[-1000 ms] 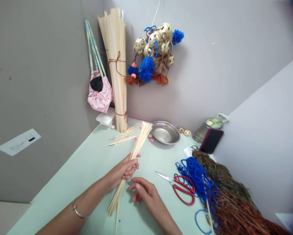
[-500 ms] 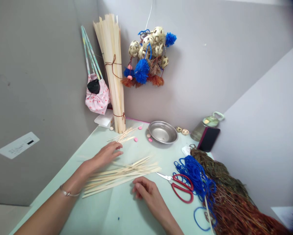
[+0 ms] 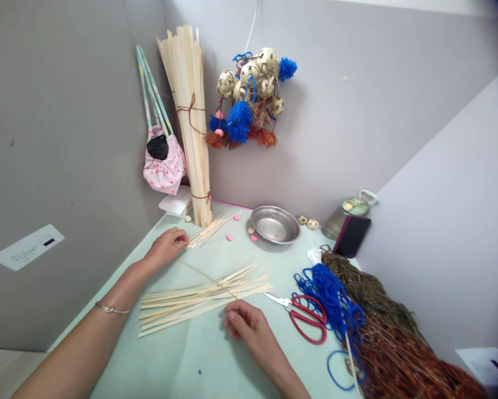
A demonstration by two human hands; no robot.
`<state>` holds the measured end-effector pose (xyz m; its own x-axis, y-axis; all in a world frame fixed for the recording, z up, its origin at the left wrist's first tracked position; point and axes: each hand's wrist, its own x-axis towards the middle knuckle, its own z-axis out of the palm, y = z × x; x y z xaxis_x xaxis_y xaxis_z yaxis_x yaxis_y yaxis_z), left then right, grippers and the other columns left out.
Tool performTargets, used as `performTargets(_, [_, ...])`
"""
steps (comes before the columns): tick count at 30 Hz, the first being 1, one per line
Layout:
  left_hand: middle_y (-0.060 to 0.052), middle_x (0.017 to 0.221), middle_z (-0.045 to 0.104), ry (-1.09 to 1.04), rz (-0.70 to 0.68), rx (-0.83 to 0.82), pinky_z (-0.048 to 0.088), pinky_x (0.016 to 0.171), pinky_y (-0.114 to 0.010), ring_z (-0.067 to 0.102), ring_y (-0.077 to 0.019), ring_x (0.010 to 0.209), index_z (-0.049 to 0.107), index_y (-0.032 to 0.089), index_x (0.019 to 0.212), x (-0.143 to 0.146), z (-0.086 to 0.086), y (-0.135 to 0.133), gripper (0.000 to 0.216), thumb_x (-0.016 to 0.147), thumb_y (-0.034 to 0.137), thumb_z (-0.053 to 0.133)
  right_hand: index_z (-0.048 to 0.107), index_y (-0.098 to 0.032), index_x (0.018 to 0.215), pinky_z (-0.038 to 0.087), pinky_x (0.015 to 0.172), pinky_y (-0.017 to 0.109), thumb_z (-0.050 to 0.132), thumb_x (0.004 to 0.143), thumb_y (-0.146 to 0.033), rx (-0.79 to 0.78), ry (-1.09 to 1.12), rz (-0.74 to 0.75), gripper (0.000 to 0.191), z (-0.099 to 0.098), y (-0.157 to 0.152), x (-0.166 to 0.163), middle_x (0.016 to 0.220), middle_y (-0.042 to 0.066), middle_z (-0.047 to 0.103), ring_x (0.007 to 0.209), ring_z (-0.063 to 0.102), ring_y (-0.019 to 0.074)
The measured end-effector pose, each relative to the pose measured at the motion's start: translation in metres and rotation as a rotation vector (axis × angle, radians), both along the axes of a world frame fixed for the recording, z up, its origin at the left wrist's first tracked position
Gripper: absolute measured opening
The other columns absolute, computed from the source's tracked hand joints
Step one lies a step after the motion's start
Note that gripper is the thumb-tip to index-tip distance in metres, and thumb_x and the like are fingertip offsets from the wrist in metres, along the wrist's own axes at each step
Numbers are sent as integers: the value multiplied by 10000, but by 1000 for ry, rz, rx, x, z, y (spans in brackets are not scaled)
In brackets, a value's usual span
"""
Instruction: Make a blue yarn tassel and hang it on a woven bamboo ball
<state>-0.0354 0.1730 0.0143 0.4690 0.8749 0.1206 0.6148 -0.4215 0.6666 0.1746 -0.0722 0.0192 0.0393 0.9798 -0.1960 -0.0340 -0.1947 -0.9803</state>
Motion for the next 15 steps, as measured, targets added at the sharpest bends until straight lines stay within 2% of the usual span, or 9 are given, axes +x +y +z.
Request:
performTargets(6, [30,725,589,-177,99,-48,403,637,-251,541,-147,649,554,212,786,5,2,-6,117,750,304,491,634,-147,927,409,605,251,589,875,-449,-14,16,-1,310,1,0,-1,738,36,645,607,532,123])
performTargets(11, [0,815,620,-314,198,-27,435,781,-278,589,-172,796,562,203,788,10,0,-9,164,734,348,504,635,-150,919,406,597,249,603,864,-461,-21,32,-9,318,0,1,-1,726,31,644,599,531,121])
performTargets(15, [-13,827,622,-396,259,-17,446,820,-302,589,-182,808,561,201,795,15,-1,-9,201,721,383,519,635,-148,922,400,595,246,606,862,-456,-30,33,-13,315,0,1,-1,735,34,649,598,530,119])
